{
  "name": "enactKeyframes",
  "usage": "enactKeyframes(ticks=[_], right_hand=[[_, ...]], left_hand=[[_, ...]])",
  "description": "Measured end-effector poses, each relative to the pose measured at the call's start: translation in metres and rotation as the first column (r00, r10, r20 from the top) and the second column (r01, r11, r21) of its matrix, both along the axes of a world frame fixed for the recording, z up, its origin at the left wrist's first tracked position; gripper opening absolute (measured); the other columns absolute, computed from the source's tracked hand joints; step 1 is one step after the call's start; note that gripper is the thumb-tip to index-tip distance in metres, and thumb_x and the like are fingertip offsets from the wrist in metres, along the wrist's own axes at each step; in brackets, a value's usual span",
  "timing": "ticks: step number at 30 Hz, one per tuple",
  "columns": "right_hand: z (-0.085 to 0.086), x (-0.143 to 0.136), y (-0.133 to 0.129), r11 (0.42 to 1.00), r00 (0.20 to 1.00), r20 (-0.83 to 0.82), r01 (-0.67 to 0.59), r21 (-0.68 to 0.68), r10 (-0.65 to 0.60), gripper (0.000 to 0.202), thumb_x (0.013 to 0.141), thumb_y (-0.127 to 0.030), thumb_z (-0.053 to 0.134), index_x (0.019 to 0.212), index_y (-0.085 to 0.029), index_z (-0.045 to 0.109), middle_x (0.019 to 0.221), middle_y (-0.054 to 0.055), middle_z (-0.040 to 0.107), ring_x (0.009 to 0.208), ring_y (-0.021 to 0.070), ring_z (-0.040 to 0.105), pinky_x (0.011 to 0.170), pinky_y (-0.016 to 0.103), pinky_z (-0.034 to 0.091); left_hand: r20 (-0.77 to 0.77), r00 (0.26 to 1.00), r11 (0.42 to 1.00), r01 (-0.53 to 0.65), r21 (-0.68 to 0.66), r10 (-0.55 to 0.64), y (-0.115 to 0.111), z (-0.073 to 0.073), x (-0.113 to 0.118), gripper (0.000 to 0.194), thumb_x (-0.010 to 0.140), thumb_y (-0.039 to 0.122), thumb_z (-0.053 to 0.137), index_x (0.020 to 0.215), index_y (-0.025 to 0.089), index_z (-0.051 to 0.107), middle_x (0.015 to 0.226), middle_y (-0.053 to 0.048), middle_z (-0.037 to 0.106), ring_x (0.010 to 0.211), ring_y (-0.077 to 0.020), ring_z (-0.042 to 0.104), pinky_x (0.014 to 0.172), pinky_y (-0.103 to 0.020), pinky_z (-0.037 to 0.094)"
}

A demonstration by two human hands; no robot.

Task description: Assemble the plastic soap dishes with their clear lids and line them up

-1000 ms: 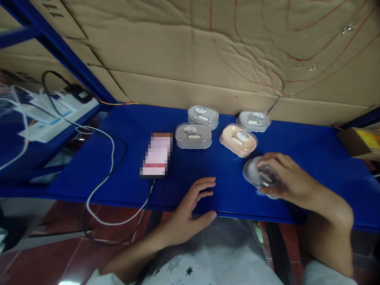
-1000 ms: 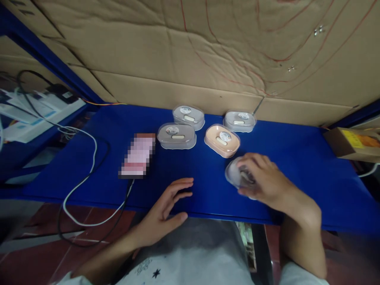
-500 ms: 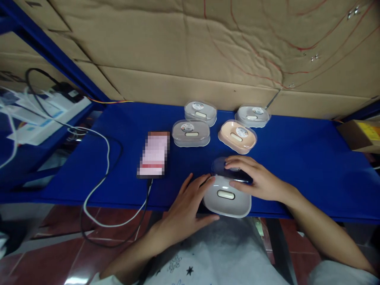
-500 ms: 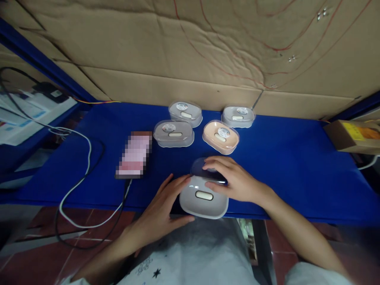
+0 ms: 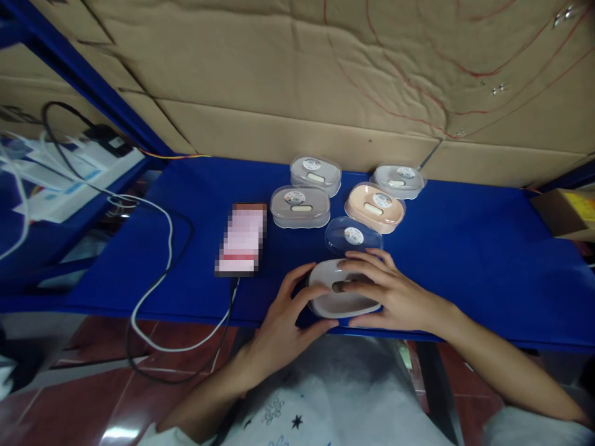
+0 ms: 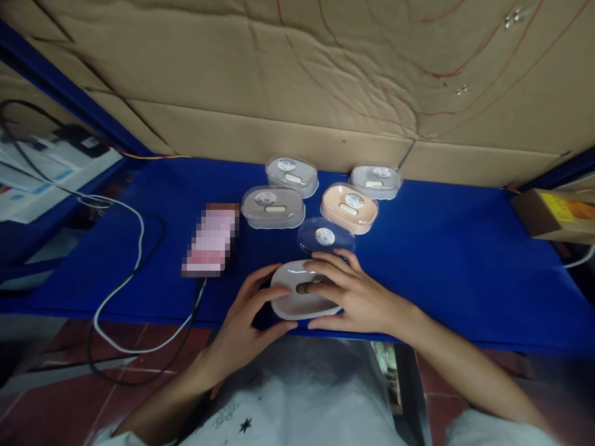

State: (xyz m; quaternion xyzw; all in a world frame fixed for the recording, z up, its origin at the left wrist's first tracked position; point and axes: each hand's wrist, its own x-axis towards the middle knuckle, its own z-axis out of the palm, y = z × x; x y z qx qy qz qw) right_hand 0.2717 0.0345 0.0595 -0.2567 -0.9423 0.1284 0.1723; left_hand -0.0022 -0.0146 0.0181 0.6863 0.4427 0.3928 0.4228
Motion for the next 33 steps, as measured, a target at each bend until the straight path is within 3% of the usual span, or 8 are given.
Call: enactKeyframes(ticks=[6, 9, 14, 18, 21, 25, 29, 33], right_hand=[[-0.007, 0.001, 0.008, 0.993, 0.983, -0.166, 0.069, -0.095, -0.084, 0.041, 0.098, -0.051, 0.071, 0.128, -0.022, 0.069, 0.140, 0.014, 0.065, 0.144, 0.0321, 0.053, 0.115, 0.052, 0.049], [-0.005, 0.003, 0.011, 0.984, 0.966, -0.196, 0.150, -0.094, -0.166, 0.047, 0.098, -0.054, 0.070, 0.134, -0.023, 0.063, 0.136, 0.014, 0.067, 0.138, 0.0313, 0.060, 0.110, 0.050, 0.052], [-0.006, 0.000, 0.010, 0.982, 0.966, -0.177, 0.188, -0.025, -0.189, 0.044, 0.100, -0.052, 0.070, 0.134, -0.025, 0.063, 0.131, 0.012, 0.072, 0.133, 0.0314, 0.064, 0.106, 0.050, 0.050], [-0.012, -0.005, 0.007, 0.985, 0.979, -0.115, 0.171, -0.012, -0.171, 0.040, 0.102, -0.050, 0.067, 0.134, -0.024, 0.064, 0.134, 0.011, 0.072, 0.135, 0.0299, 0.063, 0.109, 0.050, 0.045], [-0.014, -0.007, 0.005, 0.986, 0.982, -0.082, 0.167, -0.013, -0.168, 0.042, 0.103, -0.051, 0.065, 0.135, -0.023, 0.064, 0.138, 0.012, 0.070, 0.138, 0.0298, 0.060, 0.113, 0.051, 0.040], [-0.014, -0.007, 0.005, 0.985, 0.982, -0.078, 0.168, -0.029, -0.169, 0.048, 0.103, -0.053, 0.065, 0.139, -0.021, 0.062, 0.142, 0.012, 0.068, 0.141, 0.0294, 0.056, 0.115, 0.050, 0.038], [-0.013, -0.006, 0.005, 0.988, 0.985, -0.076, 0.152, -0.030, -0.153, 0.050, 0.104, -0.055, 0.062, 0.140, -0.020, 0.063, 0.146, 0.014, 0.065, 0.145, 0.0310, 0.052, 0.121, 0.054, 0.031], [-0.011, -0.004, 0.005, 0.990, 0.977, -0.177, 0.103, -0.097, -0.119, 0.042, 0.114, -0.047, 0.041, 0.141, -0.024, 0.063, 0.145, 0.011, 0.067, 0.147, 0.0277, 0.051, 0.126, 0.056, 0.025]], left_hand=[[0.136, 0.987, 0.994, -0.079, -0.081, 0.089, -0.004, -0.006, 0.006, 0.091, 0.070, 0.026, 0.097, 0.151, 0.037, 0.056, 0.167, -0.010, 0.046, 0.156, -0.0443, 0.036, 0.130, -0.067, 0.017], [0.041, 0.998, 0.997, -0.053, -0.054, 0.055, -0.007, -0.009, 0.006, 0.083, 0.080, 0.026, 0.091, 0.153, 0.035, 0.053, 0.161, -0.010, 0.055, 0.154, -0.0417, 0.042, 0.131, -0.064, 0.015], [-0.125, 0.980, 0.985, 0.164, 0.057, -0.156, -0.004, -0.007, -0.005, 0.083, 0.088, 0.028, 0.083, 0.161, 0.035, 0.044, 0.156, -0.011, 0.060, 0.148, -0.0380, 0.050, 0.131, -0.066, 0.014], [-0.210, 0.915, 0.925, 0.369, 0.091, -0.344, -0.001, -0.001, -0.011, 0.045, 0.090, 0.029, 0.081, 0.134, 0.038, 0.070, 0.131, -0.005, 0.075, 0.140, -0.0346, 0.057, 0.132, -0.067, 0.007], [-0.285, 0.871, 0.882, 0.450, 0.139, -0.399, -0.002, 0.006, -0.015, 0.021, 0.091, 0.031, 0.080, 0.112, 0.034, 0.077, 0.118, -0.005, 0.076, 0.137, -0.0324, 0.060, 0.131, -0.062, 0.023], [-0.308, 0.848, 0.847, 0.499, 0.185, -0.432, -0.010, 0.024, -0.024, 0.017, 0.091, 0.031, 0.080, 0.105, 0.027, 0.073, 0.118, -0.008, 0.074, 0.146, -0.0342, 0.054, 0.117, -0.048, 0.050], [-0.212, 0.847, 0.823, 0.526, 0.214, -0.487, -0.015, 0.038, -0.032, 0.020, 0.090, 0.024, 0.082, 0.103, 0.025, 0.067, 0.120, -0.008, 0.071, 0.150, -0.0336, 0.049, 0.119, -0.048, 0.051], [-0.110, 0.920, 0.854, 0.390, 0.345, -0.376, -0.012, 0.032, -0.034, 0.026, 0.086, 0.016, 0.081, 0.106, 0.026, 0.067, 0.124, -0.009, 0.066, 0.150, -0.0351, 0.044, 0.122, -0.055, 0.046]])
